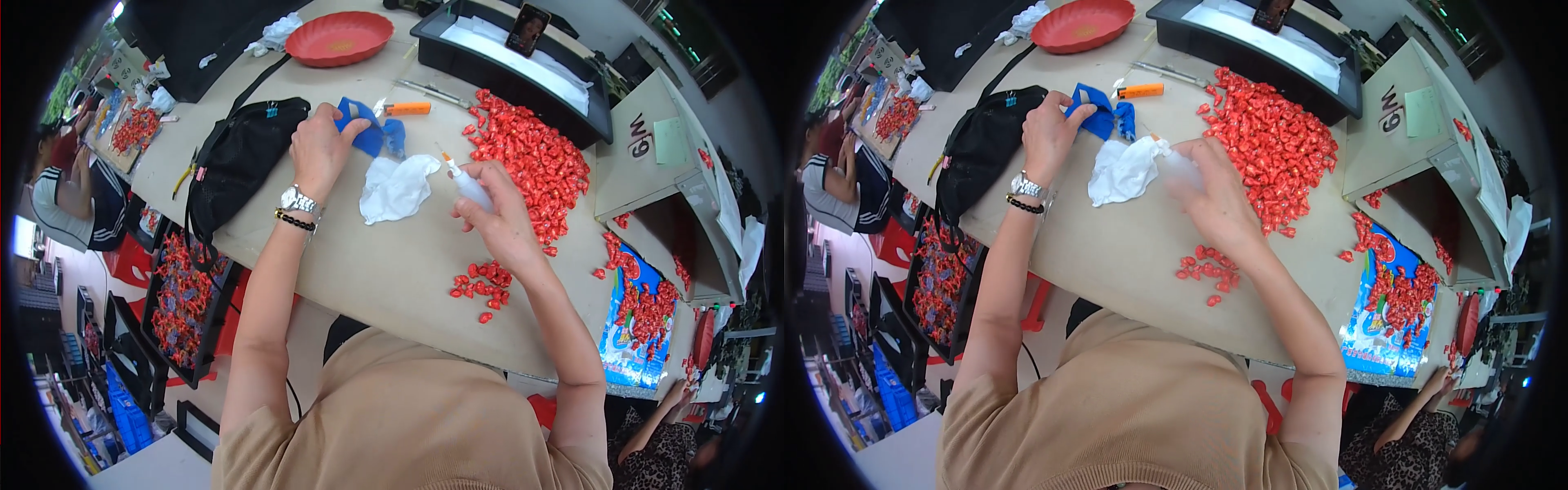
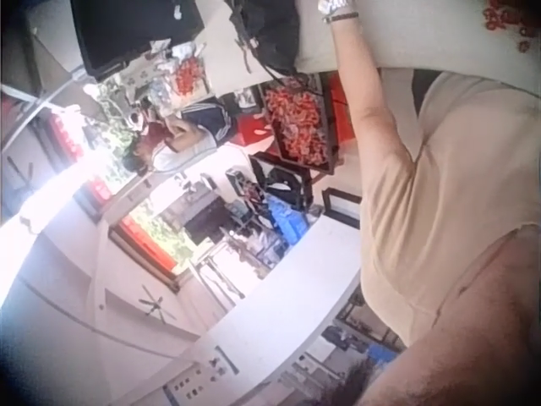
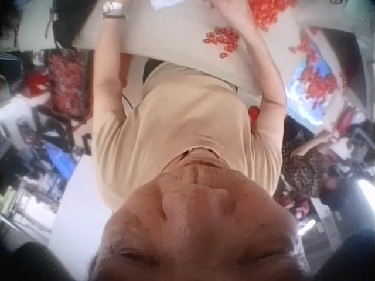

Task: The person applies glue to small red toy components using a glue bottle.

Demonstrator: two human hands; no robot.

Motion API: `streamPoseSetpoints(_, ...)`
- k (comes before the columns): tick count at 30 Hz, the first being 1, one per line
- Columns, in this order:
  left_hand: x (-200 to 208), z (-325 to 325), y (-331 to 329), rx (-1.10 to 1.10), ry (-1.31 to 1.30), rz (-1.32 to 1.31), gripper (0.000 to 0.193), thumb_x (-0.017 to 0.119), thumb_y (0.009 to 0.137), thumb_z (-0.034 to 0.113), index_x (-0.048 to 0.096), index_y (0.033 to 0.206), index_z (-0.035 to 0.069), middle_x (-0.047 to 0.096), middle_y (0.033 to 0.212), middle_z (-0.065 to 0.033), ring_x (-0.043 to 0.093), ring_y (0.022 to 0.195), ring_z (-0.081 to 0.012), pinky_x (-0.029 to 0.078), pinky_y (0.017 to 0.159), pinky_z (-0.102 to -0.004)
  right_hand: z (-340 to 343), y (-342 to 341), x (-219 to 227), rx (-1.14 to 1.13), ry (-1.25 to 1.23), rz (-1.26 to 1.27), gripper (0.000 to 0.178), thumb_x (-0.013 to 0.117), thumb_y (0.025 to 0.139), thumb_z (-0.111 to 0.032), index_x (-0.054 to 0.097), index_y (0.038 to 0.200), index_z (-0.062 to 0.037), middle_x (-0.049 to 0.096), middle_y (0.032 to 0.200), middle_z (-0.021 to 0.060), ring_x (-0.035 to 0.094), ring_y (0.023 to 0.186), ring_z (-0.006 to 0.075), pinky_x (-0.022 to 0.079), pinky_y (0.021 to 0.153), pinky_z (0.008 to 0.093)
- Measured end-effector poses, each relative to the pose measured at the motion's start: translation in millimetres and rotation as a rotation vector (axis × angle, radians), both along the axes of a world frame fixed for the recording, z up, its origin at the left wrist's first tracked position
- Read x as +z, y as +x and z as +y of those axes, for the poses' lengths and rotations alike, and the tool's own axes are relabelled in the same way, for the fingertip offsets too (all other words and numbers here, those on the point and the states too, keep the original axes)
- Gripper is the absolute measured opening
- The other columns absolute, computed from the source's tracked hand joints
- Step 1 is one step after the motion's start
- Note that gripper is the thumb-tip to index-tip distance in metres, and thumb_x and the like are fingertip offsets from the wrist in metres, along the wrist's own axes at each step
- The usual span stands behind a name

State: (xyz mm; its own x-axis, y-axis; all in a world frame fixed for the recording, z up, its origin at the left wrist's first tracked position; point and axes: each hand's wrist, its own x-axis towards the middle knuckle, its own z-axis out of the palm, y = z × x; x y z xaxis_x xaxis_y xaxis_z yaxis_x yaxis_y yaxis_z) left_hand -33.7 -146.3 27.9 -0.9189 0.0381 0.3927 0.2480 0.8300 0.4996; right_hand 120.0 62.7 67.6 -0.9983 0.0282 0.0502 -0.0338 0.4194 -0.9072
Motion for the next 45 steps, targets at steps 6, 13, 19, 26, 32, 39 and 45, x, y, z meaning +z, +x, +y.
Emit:
streamPoseSetpoints(6, -9, -3, -14, -0.027, -0.136, -0.013, 0.043, 0.073, 0.072, 0.041, 0.063, 0.09, 0.003, 0.065, 0.076, -0.0201, 0.065, 0.075, -0.0368, 0.051, 0.063, -0.0443, -5, -8, -12, -0.036, 0.069, 0.079, 0.026, 0.056, 0.081, 0.002, 0.052, 0.107, 0.0007, 0.043, 0.101, 0.0072, 0.059, 0.081, 0.0141, 0.051, 0.061, 0.0266)
streamPoseSetpoints(13, -22, -13, -31, -0.034, 0.047, 0.1, 0.02, 0.066, 0.079, 0.021, 0.065, 0.084, 0.001, 0.063, 0.069, -0.019, 0.062, 0.062, -0.034, 0.049, 0.056, -0.0397, -17, -15, -7, -0.04, -0.021, 0.062, 0.031, 0.061, 0.079, -0.008, 0.053, 0.108, -0.0008, 0.048, 0.105, 0.013, 0.051, 0.099, 0.0267, 0.041, 0.088, 0.0358)
streamPoseSetpoints(19, -20, -15, -21, -0.218, 0.832, 0.082, 0.012, 0.062, 0.085, 0.008, 0.064, 0.086, -0.004, 0.051, 0.062, 0.0038, 0.043, 0.051, -0.0039, 0.033, 0.045, -0.0203, -24, -22, 0, -0.047, -0.049, 0.12, 0.029, 0.059, 0.08, -0.007, 0.052, 0.107, 0.0002, 0.047, 0.104, 0.0131, 0.051, 0.1, 0.0263, 0.041, 0.087, 0.0368)
streamPoseSetpoints(26, 8, -2, 21, -0.358, 1.132, -0.098, 0.01, 0.062, 0.087, 0.01, 0.063, 0.087, 0.0, 0.051, 0.063, 0.0044, 0.041, 0.052, -0.0011, 0.029, 0.044, -0.016, -33, -20, 12, -0.01, 0.166, 0.373, 0.028, 0.058, 0.082, -0.003, 0.052, 0.109, 0.0, 0.044, 0.101, 0.0097, 0.058, 0.084, 0.0178, 0.053, 0.063, 0.028)
streamPoseSetpoints(32, 23, 8, 49, -0.597, 1.313, -0.254, 0.013, 0.061, 0.091, 0.015, 0.06, 0.091, 0.002, 0.055, 0.071, 0.0035, 0.046, 0.057, -0.0004, 0.035, 0.046, -0.0149, -38, -15, 14, 0.012, 0.079, 0.384, 0.029, 0.059, 0.079, -0.002, 0.052, 0.107, -0.0004, 0.047, 0.101, 0.012, 0.055, 0.088, 0.0245, 0.049, 0.07, 0.0325)
streamPoseSetpoints(39, 25, 21, 65, -0.766, 1.4, -0.357, 0.019, 0.06, 0.091, 0.019, 0.056, 0.098, 0.002, 0.061, 0.085, -0.0012, 0.055, 0.07, -0.0022, 0.047, 0.059, -0.0162, -37, -7, 16, -0.02, 0.096, 0.356, 0.031, 0.061, 0.077, -0.002, 0.053, 0.106, 0.0001, 0.049, 0.099, 0.0148, 0.054, 0.09, 0.0303, 0.045, 0.076, 0.0374)
streamPoseSetpoints(45, 33, 30, 78, -0.74, 1.442, -0.335, 0.022, 0.063, 0.089, 0.016, 0.055, 0.101, 0.001, 0.061, 0.082, -0.0024, 0.055, 0.067, -0.0035, 0.047, 0.059, -0.0167, -36, 0, 17, -0.013, 0.176, 0.401, 0.031, 0.062, 0.076, 0.0, 0.054, 0.106, 0.0011, 0.049, 0.1, 0.0147, 0.055, 0.092, 0.0323, 0.047, 0.076, 0.0387)
